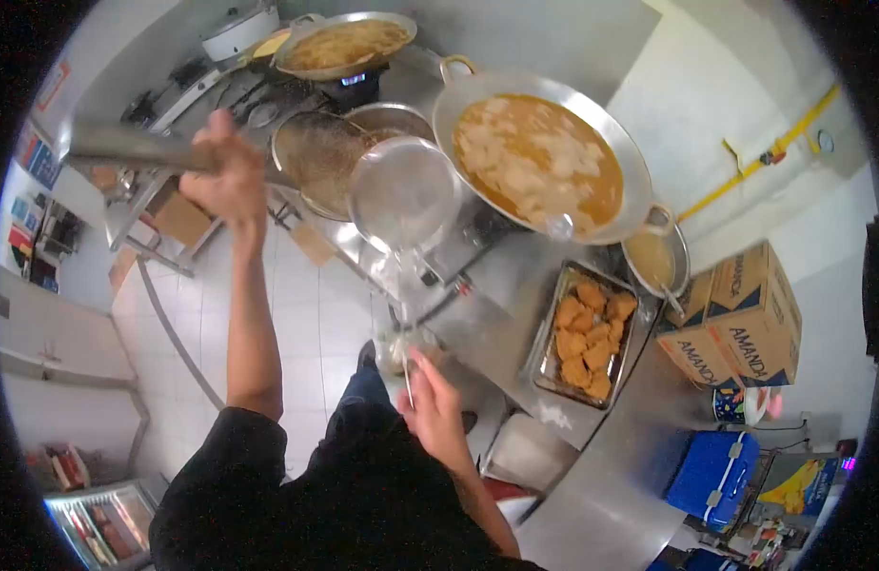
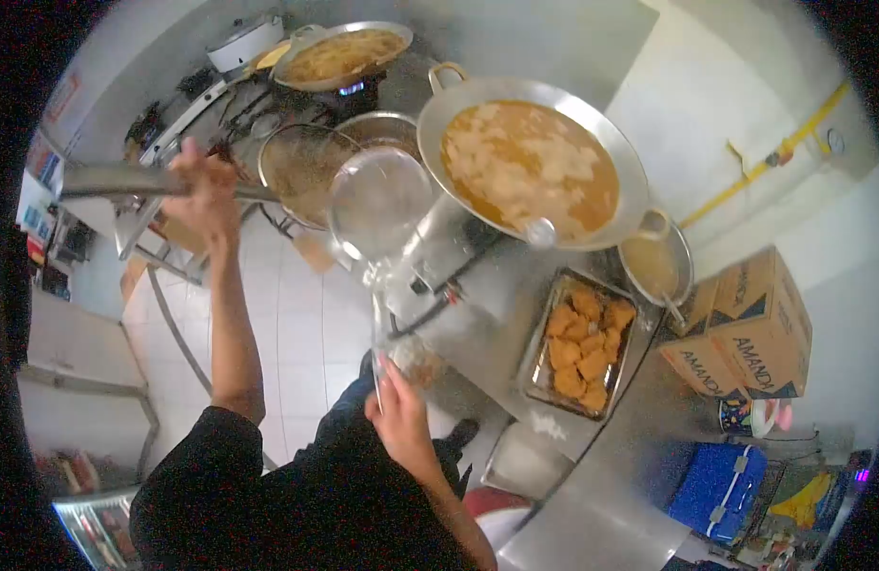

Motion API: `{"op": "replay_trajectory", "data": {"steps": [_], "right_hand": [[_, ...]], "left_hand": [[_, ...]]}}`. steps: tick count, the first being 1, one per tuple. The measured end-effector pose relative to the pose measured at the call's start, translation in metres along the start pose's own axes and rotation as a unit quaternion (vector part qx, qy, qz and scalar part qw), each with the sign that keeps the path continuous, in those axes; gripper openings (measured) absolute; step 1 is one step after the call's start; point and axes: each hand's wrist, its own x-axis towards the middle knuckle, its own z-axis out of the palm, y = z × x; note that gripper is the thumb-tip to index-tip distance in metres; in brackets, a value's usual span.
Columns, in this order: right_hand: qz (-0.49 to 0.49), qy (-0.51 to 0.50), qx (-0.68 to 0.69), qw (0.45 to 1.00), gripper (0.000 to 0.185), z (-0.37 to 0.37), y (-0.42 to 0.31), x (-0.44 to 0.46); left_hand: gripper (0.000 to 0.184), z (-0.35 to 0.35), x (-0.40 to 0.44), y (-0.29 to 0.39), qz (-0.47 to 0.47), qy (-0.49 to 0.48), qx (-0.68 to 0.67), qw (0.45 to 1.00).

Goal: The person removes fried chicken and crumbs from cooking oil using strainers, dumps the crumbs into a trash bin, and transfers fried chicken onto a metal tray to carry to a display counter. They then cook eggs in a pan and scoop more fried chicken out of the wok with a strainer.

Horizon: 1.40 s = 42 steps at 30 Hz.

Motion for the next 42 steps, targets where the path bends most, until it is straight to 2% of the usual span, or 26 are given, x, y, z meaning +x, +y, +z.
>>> {"op": "replay_trajectory", "data": {"steps": [1, 3, 6, 8, 10, 13, 15, 17, 19, 20, 21, 23, 26, 28, 29, 31, 32, 33, 35, 36, 37, 38, 39, 40, 41, 42], "right_hand": [[-0.093, 0.018, -0.123, 0.988, 0.040, 0.024, -0.013, 0.045], [-0.088, 0.039, -0.285, 0.954, 0.041, 0.065, -0.048, 0.129], [-0.080, 0.078, -0.398, 0.911, 0.042, 0.112, -0.020, 0.257], [-0.048, 0.116, -0.438, 0.890, 0.044, 0.119, -0.023, 0.311], [-0.096, 0.163, -0.427, 0.884, 0.049, 0.110, -0.035, 0.332], [-0.066, 0.191, -0.446, 0.872, 0.049, 0.103, -0.076, 0.292], [-0.078, 0.231, -0.457, 0.856, 0.045, 0.090, -0.101, 0.250], [-0.055, 0.291, -0.446, 0.845, 0.038, 0.070, -0.136, 0.199], [0.034, 0.336, -0.407, 0.848, 0.035, 0.041, -0.180, 0.158], [0.025, 0.366, -0.511, 0.777, 0.035, 0.009, -0.179, 0.149], [-0.100, 0.370, -0.593, 0.708, 0.038, -0.041, -0.161, 0.142], [0.001, 0.365, -0.659, 0.658, 0.031, -0.090, -0.183, 0.131], [0.021, 0.383, -0.704, 0.598, 0.025, -0.189, -0.171, 0.135], [0.046, 0.348, -0.717, 0.602, 0.024, -0.244, -0.161, 0.145], [0.044, 0.350, -0.721, 0.597, 0.024, -0.262, -0.148, 0.158], [0.030, 0.241, -0.738, 0.630, 0.020, -0.281, -0.135, 0.182], [0.029, 0.237, -0.741, 0.627, 0.020, -0.283, -0.135, 0.196], [0.024, 0.204, -0.736, 0.645, 0.019, -0.272, -0.135, 0.216], [0.014, 0.163, -0.733, 0.660, 0.018, -0.245, -0.148, 0.248], [0.088, 0.118, -0.705, 0.694, 0.017, -0.224, -0.169, 0.258], [0.161, 0.073, -0.670, 0.721, 0.016, -0.210, -0.180, 0.268], [0.157, 0.068, -0.673, 0.720, 0.016, -0.204, -0.181, 0.278], [0.178, 0.107, -0.604, 0.769, 0.019, -0.197, -0.181, 0.287], [0.199, 0.143, -0.531, 0.811, 0.021, -0.191, -0.180, 0.293], [0.196, 0.134, -0.538, 0.809, 0.021, -0.185, -0.179, 0.299], [0.189, 0.147, -0.474, 0.847, 0.018, -0.179, -0.178, 0.304]], "left_hand": [[0.033, 0.010, 0.016, -0.027, 0.032, -0.032, 0.035, 0.998], [0.034, 0.033, 0.037, -0.074, 0.074, -0.108, 0.085, 0.988], [0.031, 0.057, 0.067, -0.113, 0.128, -0.208, 0.114, 0.963], [0.030, 0.064, 0.079, -0.126, 0.148, -0.220, 0.093, 0.960], [0.025, 0.065, 0.082, -0.137, 0.146, -0.222, 0.097, 0.959], [0.026, 0.058, 0.087, -0.187, 0.042, -0.183, 0.044, 0.981], [0.029, 0.044, 0.083, -0.263, -0.047, -0.137, -0.098, 0.985], [0.030, 0.023, 0.066, -0.264, -0.110, -0.090, -0.068, 0.988], [0.030, 0.003, 0.045, -0.264, -0.152, 0.012, -0.073, 0.986], [0.031, -0.020, 0.032, -0.286, -0.120, 0.011, -0.006, 0.993], [0.033, -0.044, 0.018, -0.309, -0.085, 0.010, 0.060, 0.995], [0.026, -0.076, -0.004, -0.312, -0.145, 0.060, -0.056, 0.986], [0.031, -0.113, -0.040, -0.310, -0.225, 0.112, -0.045, 0.967], [0.035, -0.128, -0.062, -0.312, -0.329, 0.112, -0.027, 0.937], [0.035, -0.128, -0.066, -0.306, -0.331, 0.116, -0.032, 0.936], [0.032, -0.133, -0.074, -0.286, -0.353, 0.013, -0.002, 0.936], [0.029, -0.150, -0.080, -0.288, -0.331, -0.080, 0.074, 0.937], [0.029, -0.160, -0.083, -0.282, -0.333, -0.075, 0.077, 0.937], [0.029, -0.177, -0.080, -0.267, -0.202, -0.289, 0.213, 0.911], [0.041, -0.181, -0.061, -0.251, -0.175, -0.400, 0.195, 0.878], [0.041, -0.190, -0.055, -0.251, -0.176, -0.393, 0.200, 0.880], [0.046, -0.204, -0.052, -0.253, -0.383, -0.356, 0.110, 0.845], [0.051, -0.218, -0.046, -0.257, -0.570, -0.299, 0.012, 0.765], [0.069, -0.220, -0.027, -0.259, -0.757, -0.156, -0.170, 0.612], [0.069, -0.216, -0.018, -0.253, -0.756, -0.144, -0.171, 0.615], [0.069, -0.198, -0.004, -0.235, -0.777, -0.211, -0.163, 0.571]]}}
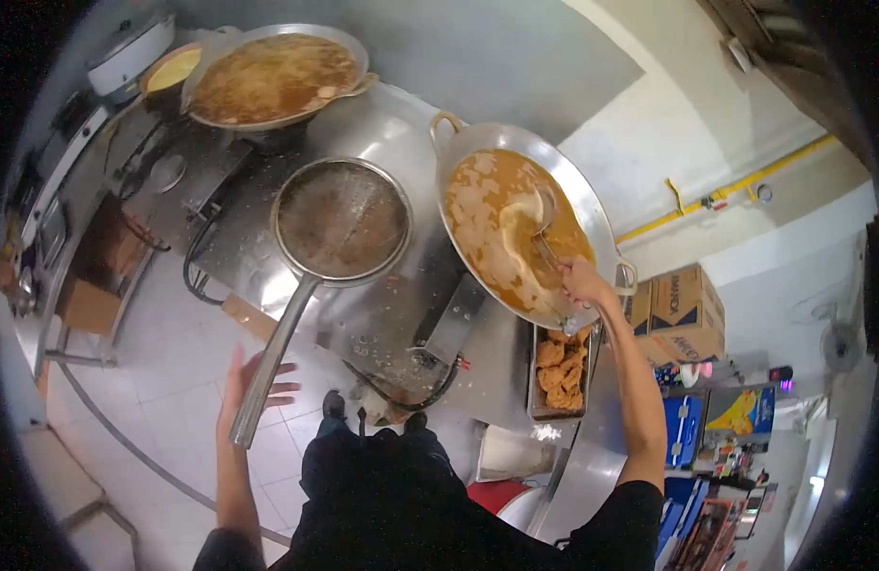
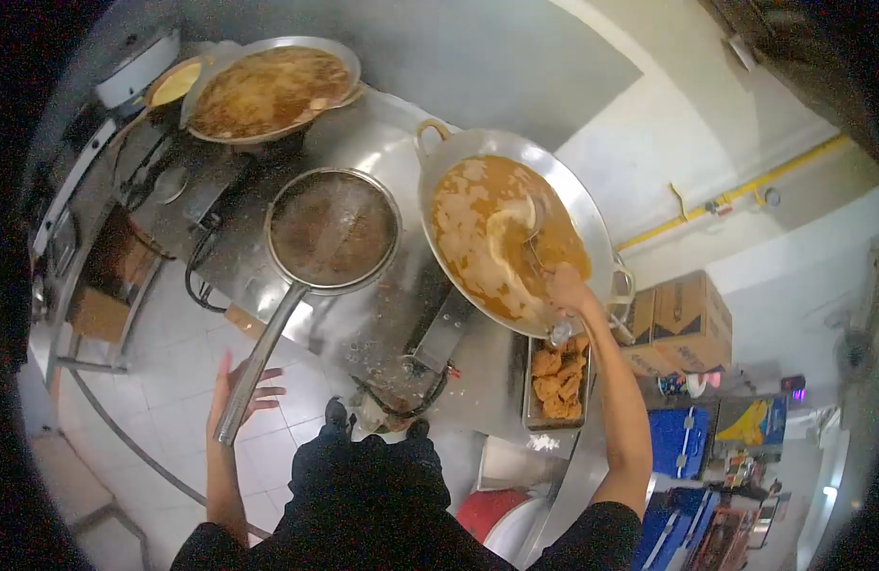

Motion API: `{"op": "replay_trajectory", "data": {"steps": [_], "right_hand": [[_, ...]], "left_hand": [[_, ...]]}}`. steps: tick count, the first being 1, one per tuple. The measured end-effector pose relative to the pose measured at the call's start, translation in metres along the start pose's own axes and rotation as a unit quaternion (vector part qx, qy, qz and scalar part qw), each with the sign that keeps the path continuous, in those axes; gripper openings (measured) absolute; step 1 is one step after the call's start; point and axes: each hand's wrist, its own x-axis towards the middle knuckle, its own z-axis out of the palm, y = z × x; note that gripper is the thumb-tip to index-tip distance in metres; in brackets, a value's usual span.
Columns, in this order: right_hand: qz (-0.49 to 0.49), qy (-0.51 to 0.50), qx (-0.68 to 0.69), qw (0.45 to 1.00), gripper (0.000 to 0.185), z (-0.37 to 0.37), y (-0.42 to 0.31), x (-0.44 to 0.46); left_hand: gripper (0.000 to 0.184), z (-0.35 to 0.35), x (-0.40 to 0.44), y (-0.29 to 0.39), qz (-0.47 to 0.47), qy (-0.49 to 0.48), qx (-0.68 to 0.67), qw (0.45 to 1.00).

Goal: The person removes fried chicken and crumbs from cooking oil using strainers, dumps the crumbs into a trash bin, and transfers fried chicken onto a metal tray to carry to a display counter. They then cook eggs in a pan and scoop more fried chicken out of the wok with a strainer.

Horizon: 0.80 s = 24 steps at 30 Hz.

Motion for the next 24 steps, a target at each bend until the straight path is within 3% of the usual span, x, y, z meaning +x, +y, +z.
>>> {"op": "replay_trajectory", "data": {"steps": [1, 2, 3, 5, 6, 9, 10, 13, 17, 21, 24], "right_hand": [[0.002, -0.004, 0.076, 0.997, 0.014, 0.004, -0.008, 0.001], [-0.007, -0.010, 0.068, 0.998, 0.014, 0.008, -0.022, -0.001], [0.018, -0.022, 0.109, 0.994, 0.016, 0.014, -0.041, -0.007], [0.037, -0.034, 0.147, 0.988, 0.019, 0.025, -0.062, -0.012], [0.036, -0.021, 0.200, 0.979, 0.021, 0.030, -0.067, -0.014], [0.025, -0.017, 0.326, 0.945, 0.025, 0.038, -0.077, -0.022], [0.016, -0.033, 0.391, 0.919, 0.027, 0.040, -0.078, -0.026], [0.005, -0.047, 0.505, 0.862, 0.033, 0.043, -0.077, -0.029], [0.008, -0.038, 0.546, 0.837, 0.034, 0.037, -0.070, -0.059], [0.003, 0.002, 0.528, 0.849, 0.030, 0.018, -0.043, -0.098], [0.020, 0.148, 0.348, 0.926, 0.029, 0.000, -0.013, -0.124]], "left_hand": [[0.070, 0.024, -0.007, 0.010, -0.057, -0.039, 0.045, 0.997], [0.059, 0.043, -0.010, 0.018, -0.092, 0.011, 0.030, 0.995], [0.059, 0.034, -0.005, 0.021, -0.085, 0.016, 0.022, 0.996], [0.043, 0.012, 0.010, 0.025, -0.191, -0.152, -0.116, 0.963], [0.034, 0.037, -0.002, 0.041, -0.183, -0.093, -0.047, 0.978], [0.028, 0.026, 0.009, 0.050, -0.237, -0.096, -0.076, 0.964], [0.024, 0.031, 0.010, 0.048, -0.213, -0.036, 0.025, 0.976], [0.022, 0.041, 0.002, 0.047, -0.158, -0.031, 0.167, 0.973], [0.020, 0.052, -0.015, 0.035, -0.084, -0.008, 0.238, 0.967], [0.022, 0.062, -0.031, 0.026, -0.024, 0.035, 0.274, 0.961], [0.028, 0.059, -0.040, 0.023, 0.014, 0.052, 0.313, 0.948]]}}
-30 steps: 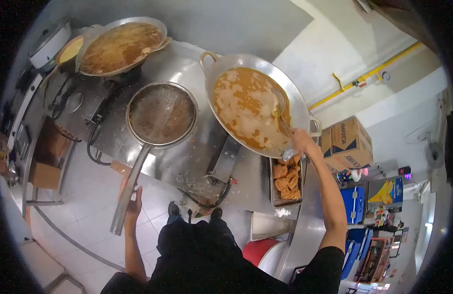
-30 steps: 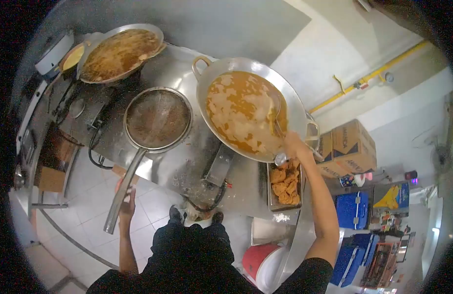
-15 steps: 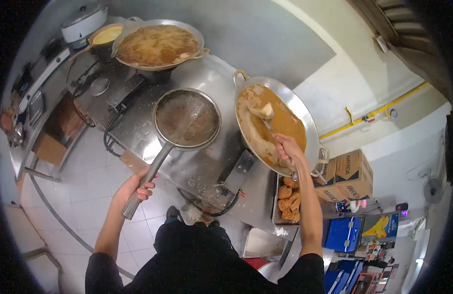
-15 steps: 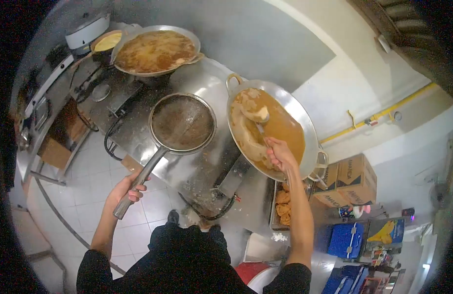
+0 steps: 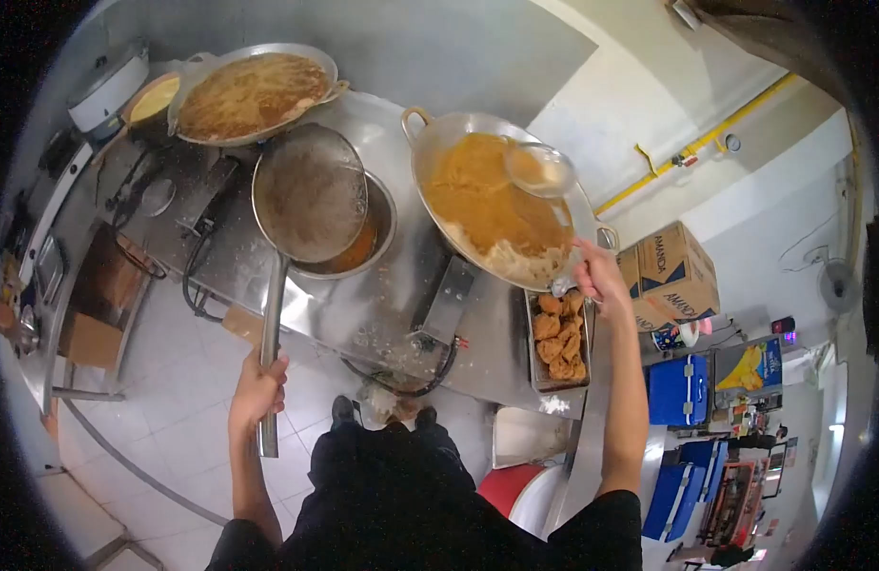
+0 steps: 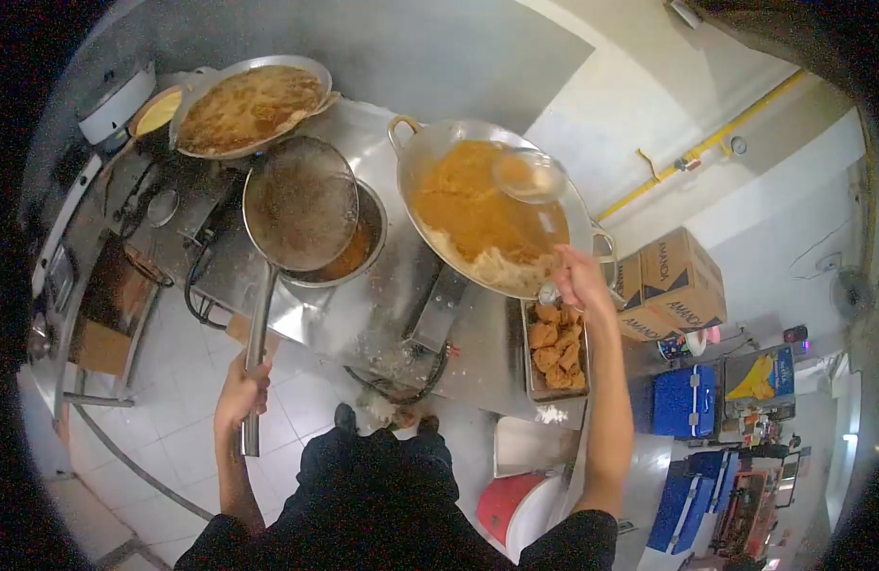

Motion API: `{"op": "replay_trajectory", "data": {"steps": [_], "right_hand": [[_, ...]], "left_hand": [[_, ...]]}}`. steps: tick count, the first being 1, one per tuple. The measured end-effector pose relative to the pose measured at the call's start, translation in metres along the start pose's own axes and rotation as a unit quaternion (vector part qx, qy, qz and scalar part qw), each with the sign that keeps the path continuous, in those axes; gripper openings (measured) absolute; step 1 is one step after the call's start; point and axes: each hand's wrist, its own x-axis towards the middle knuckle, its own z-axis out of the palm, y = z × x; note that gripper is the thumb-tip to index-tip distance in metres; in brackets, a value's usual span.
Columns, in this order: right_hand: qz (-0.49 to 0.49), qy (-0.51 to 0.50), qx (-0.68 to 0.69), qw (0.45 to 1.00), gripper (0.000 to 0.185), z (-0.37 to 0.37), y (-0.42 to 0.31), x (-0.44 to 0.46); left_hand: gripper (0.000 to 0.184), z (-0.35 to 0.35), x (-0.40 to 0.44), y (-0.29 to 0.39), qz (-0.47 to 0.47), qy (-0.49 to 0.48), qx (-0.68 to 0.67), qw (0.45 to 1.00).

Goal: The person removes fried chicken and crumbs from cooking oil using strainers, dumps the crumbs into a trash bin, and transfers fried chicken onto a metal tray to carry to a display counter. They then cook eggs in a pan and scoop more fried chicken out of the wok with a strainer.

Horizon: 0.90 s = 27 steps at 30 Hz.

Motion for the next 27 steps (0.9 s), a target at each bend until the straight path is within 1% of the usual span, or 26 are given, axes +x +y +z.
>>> {"op": "replay_trajectory", "data": {"steps": [1, 2, 3, 4, 5, 7, 8, 10, 11, 13, 14, 15, 16, 17, 19, 20, 21, 23, 24, 25, 26, 27], "right_hand": [[-0.030, 0.029, -0.075, 0.996, 0.030, -0.019, 0.015, 0.004], [-0.030, 0.027, -0.080, 0.996, 0.030, -0.041, 0.031, 0.011], [-0.113, 0.093, -0.268, 0.952, 0.030, -0.062, 0.049, 0.022], [-0.192, 0.153, -0.443, 0.862, 0.029, -0.066, 0.051, 0.019], [-0.194, 0.150, -0.446, 0.861, 0.029, -0.071, 0.053, 0.016], [-0.075, 0.156, -0.513, 0.841, 0.025, -0.061, 0.030, -0.009], [-0.077, 0.156, -0.515, 0.839, 0.025, -0.074, 0.047, 0.006], [-0.146, 0.059, -0.607, 0.779, 0.022, -0.106, 0.091, 0.048], [-0.147, 0.058, -0.607, 0.779, 0.022, -0.099, 0.084, 0.050], [-0.079, -0.130, -0.595, 0.789, 0.020, -0.064, 0.050, 0.050], [-0.081, -0.131, -0.595, 0.788, 0.020, -0.053, 0.041, 0.051], [-0.012, -0.140, -0.516, 0.845, 0.024, -0.043, 0.033, 0.053], [0.056, -0.148, -0.431, 0.888, 0.031, -0.031, 0.024, 0.053], [0.052, -0.153, -0.435, 0.886, 0.031, -0.019, 0.015, 0.050], [0.115, -0.155, -0.352, 0.916, 0.032, 0.006, -0.006, 0.043], [0.125, -0.162, -0.316, 0.926, 0.035, 0.013, -0.007, 0.045], [0.119, -0.169, -0.322, 0.924, 0.035, 0.020, -0.006, 0.048], [0.128, -0.207, -0.231, 0.942, 0.033, 0.034, -0.004, 0.052], [0.120, -0.218, -0.239, 0.938, 0.033, 0.039, -0.005, 0.050], [0.099, -0.219, -0.237, 0.941, 0.034, 0.045, -0.005, 0.049], [0.076, -0.225, -0.235, 0.942, 0.036, 0.054, -0.005, 0.049], [0.057, -0.218, -0.220, 0.949, 0.033, 0.062, -0.007, 0.044]], "left_hand": [[0.030, 0.000, -0.002, -0.001, 0.029, 0.020, 0.023, 0.999], [0.038, 0.000, -0.005, 0.001, 0.033, 0.040, 0.044, 0.998], [0.038, 0.000, -0.007, 0.000, 0.031, 0.041, 0.039, 0.998], [0.041, -0.002, -0.009, -0.003, 0.050, 0.059, 0.061, 0.995], [0.044, -0.003, -0.011, -0.003, 0.068, 0.077, 0.083, 0.991], [0.046, -0.005, -0.018, 0.002, 0.069, 0.086, 0.093, 0.990], [0.045, -0.005, -0.019, 0.002, 0.085, 0.101, 0.113, 0.985], [0.045, -0.004, -0.024, 0.003, 0.101, 0.117, 0.131, 0.979], [0.044, -0.002, -0.027, 0.004, 0.098, 0.122, 0.137, 0.978], [0.042, -0.001, -0.032, 0.006, 0.093, 0.134, 0.148, 0.975], [0.042, -0.002, -0.033, 0.002, 0.092, 0.137, 0.147, 0.975], [0.041, -0.001, -0.032, -0.004, 0.116, 0.144, 0.156, 0.970], [0.040, -0.002, -0.032, -0.009, 0.139, 0.152, 0.164, 0.965], [0.040, -0.003, -0.032, -0.011, 0.136, 0.158, 0.160, 0.965], [0.039, 0.001, -0.036, -0.010, 0.141, 0.153, 0.176, 0.962], [0.040, 0.004, -0.040, -0.004, 0.122, 0.149, 0.175, 0.965], [0.040, 0.008, -0.042, -0.001, 0.120, 0.159, 0.168, 0.965], [0.040, 0.011, -0.048, 0.000, 0.139, 0.171, 0.200, 0.955], [0.040, 0.010, -0.045, -0.007, 0.173, 0.175, 0.210, 0.946], [0.040, 0.009, -0.042, -0.013, 0.166, 0.194, 0.202, 0.945], [0.040, 0.009, -0.038, -0.019, 0.195, 0.179, 0.187, 0.946], [0.040, 0.007, -0.036, -0.024, 0.223, 0.169, 0.170, 0.945]]}}
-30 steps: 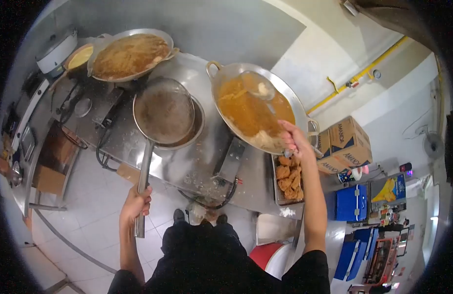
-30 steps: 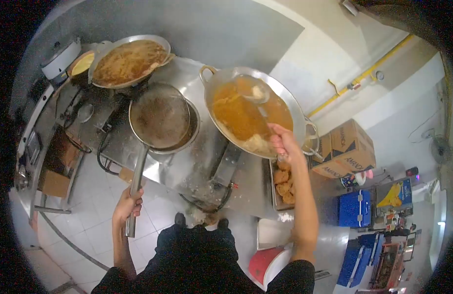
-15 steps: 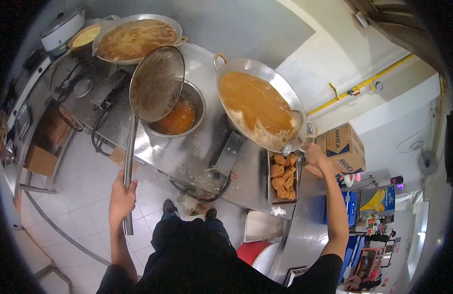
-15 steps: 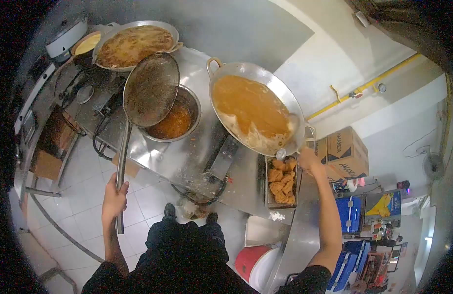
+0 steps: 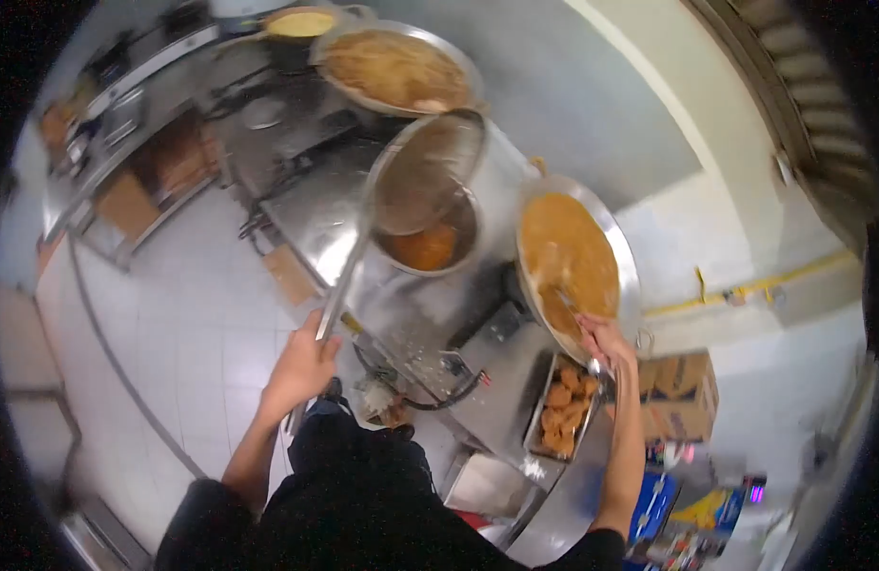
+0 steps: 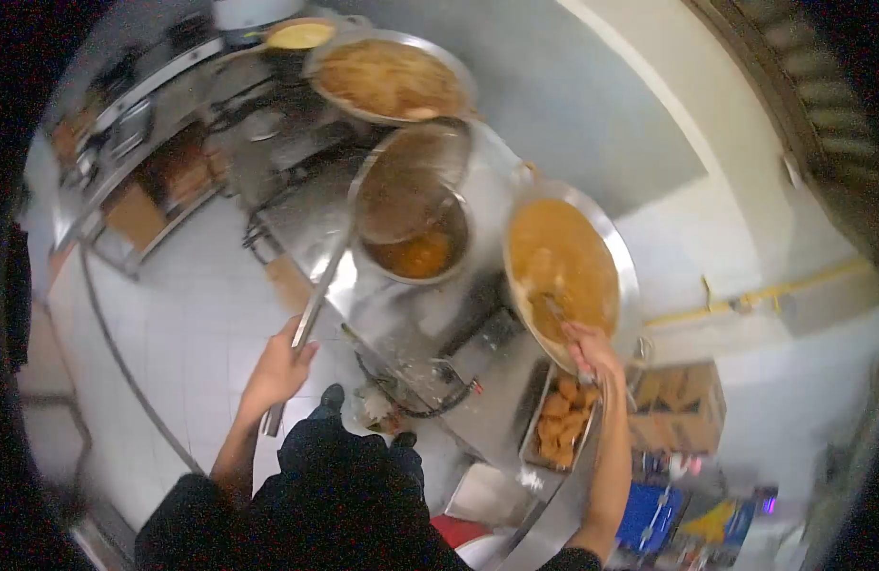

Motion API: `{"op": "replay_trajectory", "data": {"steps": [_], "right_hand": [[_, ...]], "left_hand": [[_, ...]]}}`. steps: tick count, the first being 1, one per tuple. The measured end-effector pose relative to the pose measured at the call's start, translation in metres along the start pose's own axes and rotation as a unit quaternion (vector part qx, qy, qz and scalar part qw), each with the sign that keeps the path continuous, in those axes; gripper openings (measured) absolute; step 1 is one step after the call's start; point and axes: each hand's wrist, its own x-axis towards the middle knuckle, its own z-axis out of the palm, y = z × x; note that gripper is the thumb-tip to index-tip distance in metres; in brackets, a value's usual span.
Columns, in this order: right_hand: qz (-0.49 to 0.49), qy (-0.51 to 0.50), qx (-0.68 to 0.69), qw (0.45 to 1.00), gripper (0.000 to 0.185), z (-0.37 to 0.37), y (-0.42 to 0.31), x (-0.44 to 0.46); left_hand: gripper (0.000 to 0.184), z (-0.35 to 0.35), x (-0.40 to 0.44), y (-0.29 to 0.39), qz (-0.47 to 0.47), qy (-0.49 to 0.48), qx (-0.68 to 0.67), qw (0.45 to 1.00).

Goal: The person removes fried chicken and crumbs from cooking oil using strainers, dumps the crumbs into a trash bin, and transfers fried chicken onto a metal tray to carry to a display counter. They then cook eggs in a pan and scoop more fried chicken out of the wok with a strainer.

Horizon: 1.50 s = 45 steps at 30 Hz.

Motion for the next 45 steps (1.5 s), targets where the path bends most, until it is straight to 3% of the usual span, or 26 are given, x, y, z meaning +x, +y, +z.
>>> {"op": "replay_trajectory", "data": {"steps": [2, 4, 7, 11, 13, 14, 18, 24, 27, 29, 31, 32, 34, 36, 38, 41, 42, 43, 45], "right_hand": [[-0.032, -0.014, 0.002, 0.999, 0.031, 0.015, 0.000, 0.007], [-0.007, 0.013, 0.205, 0.979, 0.029, 0.020, 0.004, 0.012], [-0.006, 0.010, 0.320, 0.947, 0.029, 0.033, 0.000, 0.012], [-0.021, 0.012, 0.382, 0.924, 0.030, 0.036, 0.009, 0.015], [-0.023, -0.073, 0.441, 0.894, 0.028, 0.035, 0.013, 0.014], [-0.020, -0.064, 0.449, 0.891, 0.028, 0.034, 0.017, 0.013], [-0.044, -0.014, 0.396, 0.917, 0.031, 0.032, 0.007, -0.013], [-0.043, -0.032, 0.371, 0.927, 0.033, 0.036, -0.035, -0.057], [-0.073, 0.040, 0.209, 0.974, 0.038, 0.075, -0.055, -0.068], [-0.132, 0.138, 0.089, 0.977, 0.040, 0.133, -0.047, -0.048], [-0.365, 0.302, -0.088, 0.876, 0.042, 0.208, 0.000, 0.003], [-0.245, 0.289, -0.115, 0.918, 0.043, 0.244, -0.024, -0.015], [-0.240, 0.251, -0.112, 0.931, 0.042, 0.291, -0.008, -0.003], [-0.208, 0.246, -0.153, 0.934, 0.048, 0.321, 0.002, 0.006], [-0.187, 0.244, -0.113, 0.945, 0.041, 0.344, -0.005, -0.002], [-0.230, 0.321, -0.089, 0.914, 0.042, 0.372, -0.004, 0.012], [-0.236, 0.316, -0.092, 0.914, 0.042, 0.376, 0.001, 0.026], [-0.208, 0.289, -0.006, 0.935, 0.042, 0.379, 0.003, 0.043], [-0.160, 0.198, 0.215, 0.943, 0.044, 0.385, -0.021, 0.059]], "left_hand": [[0.039, 0.000, 0.002, 0.004, -0.041, -0.012, 0.017, 0.999], [0.040, -0.002, 0.007, 0.016, -0.052, -0.011, 0.021, 0.998], [0.042, 0.001, 0.013, 0.012, -0.037, -0.020, 0.022, 0.999], [0.042, -0.005, 0.017, 0.029, -0.042, -0.036, 0.035, 0.998], [0.043, 0.001, 0.022, 0.018, -0.013, -0.021, 0.044, 0.999], [0.043, 0.003, 0.025, 0.013, 0.015, -0.006, 0.052, 0.999], [0.042, 0.003, 0.036, 0.020, 0.047, -0.008, 0.036, 0.998], [0.042, -0.012, 0.045, 0.051, -0.012, -0.046, 0.038, 0.998], [0.041, -0.006, 0.045, 0.050, 0.009, -0.009, 0.064, 0.998], [0.042, 0.004, 0.046, 0.039, 0.042, 0.007, 0.079, 0.996], [0.043, 0.005, 0.038, 0.047, 0.078, 0.019, 0.110, 0.991], [0.043, 0.007, 0.038, 0.049, 0.066, 0.029, 0.113, 0.991], [0.040, 0.012, 0.036, 0.045, 0.056, -0.010, 0.087, 0.995], [0.039, 0.014, 0.031, 0.046, 0.024, 0.014, 0.102, 0.994], [0.038, 0.012, 0.036, 0.033, 0.001, 0.020, 0.118, 0.993], [0.036, 0.006, 0.064, -0.004, 0.056, -0.001, 0.141, 0.988], [0.032, -0.003, 0.074, -0.007, -0.034, -0.086, 0.081, 0.992], [0.029, -0.014, 0.089, -0.013, -0.123, -0.162, 0.014, 0.979], [0.029, -0.030, 0.120, -0.060, -0.147, -0.280, -0.130, 0.940]]}}
